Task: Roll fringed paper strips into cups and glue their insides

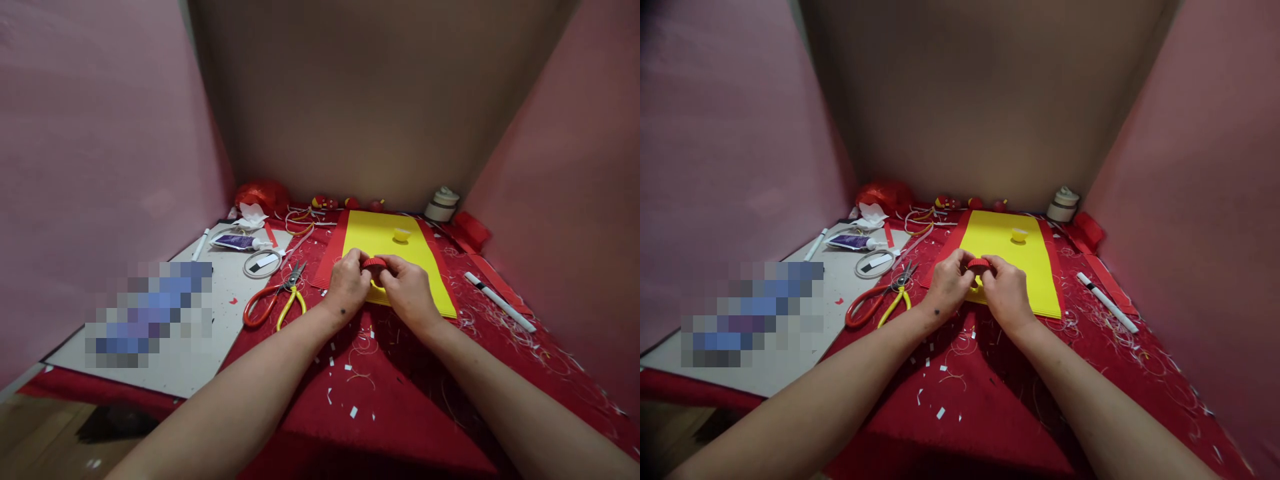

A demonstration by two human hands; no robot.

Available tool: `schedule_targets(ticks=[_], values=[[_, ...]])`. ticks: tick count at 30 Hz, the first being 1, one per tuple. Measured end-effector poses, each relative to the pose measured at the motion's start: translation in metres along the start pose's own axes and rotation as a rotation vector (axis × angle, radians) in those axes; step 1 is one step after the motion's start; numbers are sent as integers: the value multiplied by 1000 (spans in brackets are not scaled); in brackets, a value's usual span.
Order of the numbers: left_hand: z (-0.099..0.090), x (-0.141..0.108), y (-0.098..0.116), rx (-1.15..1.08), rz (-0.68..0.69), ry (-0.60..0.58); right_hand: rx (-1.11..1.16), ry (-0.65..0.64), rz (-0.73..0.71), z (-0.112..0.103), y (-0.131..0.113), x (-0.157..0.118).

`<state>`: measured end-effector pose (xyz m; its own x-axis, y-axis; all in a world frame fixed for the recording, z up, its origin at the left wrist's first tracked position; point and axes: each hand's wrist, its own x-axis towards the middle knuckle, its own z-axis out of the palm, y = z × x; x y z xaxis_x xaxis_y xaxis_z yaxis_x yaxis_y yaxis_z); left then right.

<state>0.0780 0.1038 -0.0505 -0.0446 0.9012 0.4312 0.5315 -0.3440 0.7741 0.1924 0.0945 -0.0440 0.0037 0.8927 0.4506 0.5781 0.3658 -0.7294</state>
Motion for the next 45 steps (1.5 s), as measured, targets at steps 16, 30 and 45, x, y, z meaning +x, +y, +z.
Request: schedule_targets(ticks=[16, 30, 45], values=[[0, 0, 0, -49, -50, -17, -94, 6, -33, -3, -2, 0], [3, 1, -1, -244, -205, -78, -18, -4, -42, -3, -2, -1], [0, 3, -1, -158, -129, -7, -117, 37, -31, -3, -3, 1]])
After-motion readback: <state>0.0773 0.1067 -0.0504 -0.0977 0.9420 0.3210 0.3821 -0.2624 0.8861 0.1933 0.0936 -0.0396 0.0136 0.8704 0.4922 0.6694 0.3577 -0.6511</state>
